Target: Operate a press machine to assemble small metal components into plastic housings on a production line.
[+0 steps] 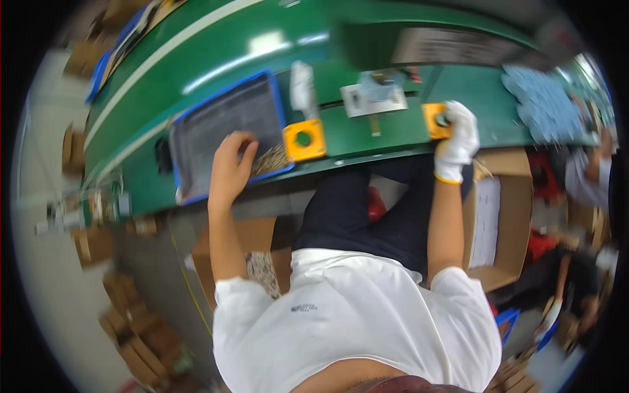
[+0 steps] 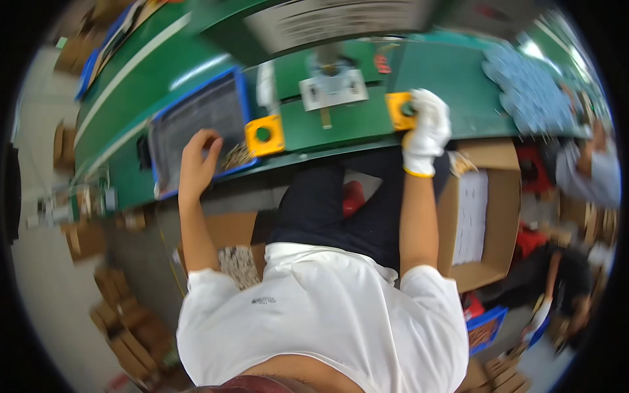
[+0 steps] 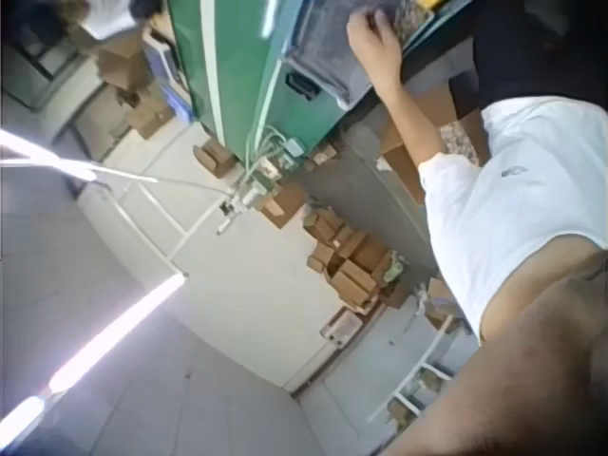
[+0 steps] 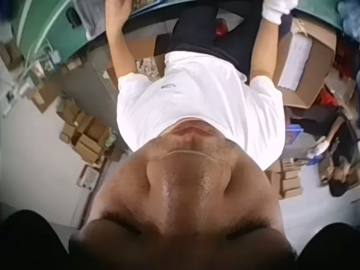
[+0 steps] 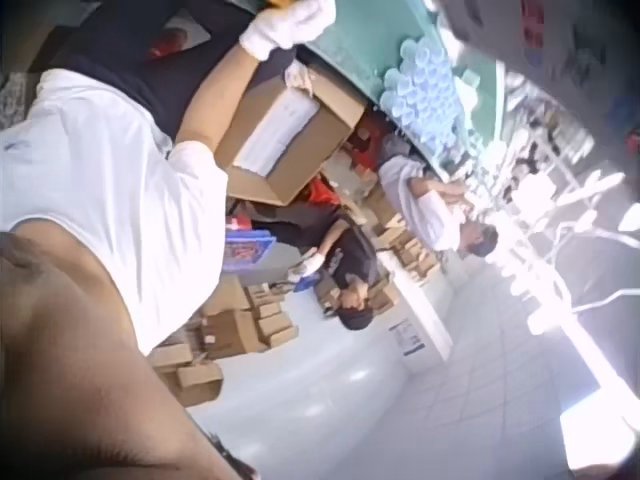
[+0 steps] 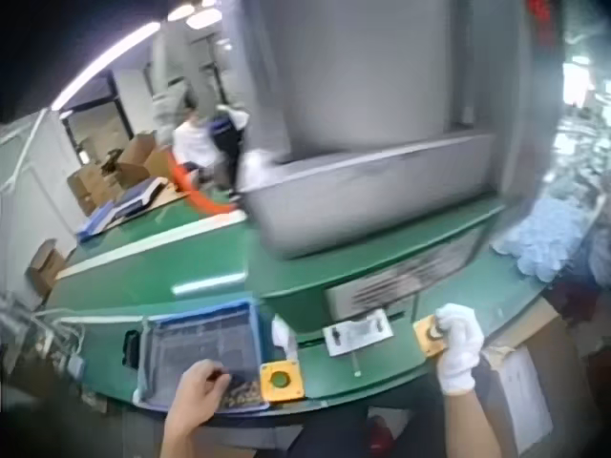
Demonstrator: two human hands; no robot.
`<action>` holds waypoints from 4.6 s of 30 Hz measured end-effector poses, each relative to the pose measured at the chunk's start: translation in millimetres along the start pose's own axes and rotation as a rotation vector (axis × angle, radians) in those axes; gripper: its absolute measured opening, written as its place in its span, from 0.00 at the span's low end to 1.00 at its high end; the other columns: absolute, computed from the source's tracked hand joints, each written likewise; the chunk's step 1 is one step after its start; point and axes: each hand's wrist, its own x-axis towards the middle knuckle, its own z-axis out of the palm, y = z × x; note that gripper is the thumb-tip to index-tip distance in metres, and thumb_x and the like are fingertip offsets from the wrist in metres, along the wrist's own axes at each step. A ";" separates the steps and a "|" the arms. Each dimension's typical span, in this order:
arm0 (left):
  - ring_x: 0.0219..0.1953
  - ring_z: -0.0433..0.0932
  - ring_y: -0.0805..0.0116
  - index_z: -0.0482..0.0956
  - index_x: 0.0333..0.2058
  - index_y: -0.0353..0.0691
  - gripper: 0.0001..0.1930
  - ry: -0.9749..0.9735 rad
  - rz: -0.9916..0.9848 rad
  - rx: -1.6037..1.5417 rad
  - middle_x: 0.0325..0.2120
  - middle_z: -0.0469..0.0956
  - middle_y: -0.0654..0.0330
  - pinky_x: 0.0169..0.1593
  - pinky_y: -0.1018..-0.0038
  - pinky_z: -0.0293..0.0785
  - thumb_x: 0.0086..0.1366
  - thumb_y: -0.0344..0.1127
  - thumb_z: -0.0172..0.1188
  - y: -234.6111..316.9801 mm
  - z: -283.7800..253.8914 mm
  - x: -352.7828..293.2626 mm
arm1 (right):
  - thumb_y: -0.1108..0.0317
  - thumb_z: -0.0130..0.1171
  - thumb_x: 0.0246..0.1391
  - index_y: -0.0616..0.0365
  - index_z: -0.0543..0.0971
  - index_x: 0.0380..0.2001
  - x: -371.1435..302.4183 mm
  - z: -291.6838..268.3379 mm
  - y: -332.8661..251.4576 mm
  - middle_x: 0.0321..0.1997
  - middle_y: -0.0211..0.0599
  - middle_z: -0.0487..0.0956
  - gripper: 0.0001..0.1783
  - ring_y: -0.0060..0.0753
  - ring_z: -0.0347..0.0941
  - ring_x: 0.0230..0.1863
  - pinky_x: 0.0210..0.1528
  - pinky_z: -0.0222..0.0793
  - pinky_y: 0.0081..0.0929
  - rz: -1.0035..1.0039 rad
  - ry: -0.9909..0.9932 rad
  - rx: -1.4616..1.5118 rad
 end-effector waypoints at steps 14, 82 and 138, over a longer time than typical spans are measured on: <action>0.43 0.73 0.51 0.76 0.42 0.33 0.10 0.079 0.271 0.071 0.42 0.78 0.53 0.49 0.60 0.71 0.81 0.35 0.58 64.1 95.0 44.7 | 0.69 0.76 0.43 0.64 0.79 0.57 11.0 25.4 -81.4 0.60 0.53 0.84 0.35 0.56 0.82 0.56 0.63 0.77 0.49 -0.402 -0.294 -0.354; 0.38 0.73 0.48 0.77 0.35 0.36 0.06 0.135 0.241 0.069 0.35 0.77 0.54 0.45 0.55 0.69 0.70 0.29 0.64 75.8 94.6 40.4 | 0.50 0.73 0.51 0.51 0.88 0.48 233.9 -66.2 34.7 0.64 0.43 0.82 0.25 0.48 0.76 0.65 0.66 0.74 0.49 -0.380 -0.159 -1.401; 0.44 0.77 0.48 0.79 0.37 0.33 0.06 0.282 0.226 -0.049 0.35 0.81 0.51 0.50 0.58 0.73 0.76 0.28 0.61 81.5 84.2 33.6 | 0.58 0.53 0.80 0.65 0.81 0.59 17.5 1.7 -0.9 0.53 0.44 0.88 0.21 0.37 0.84 0.56 0.66 0.76 0.37 0.196 -0.134 0.267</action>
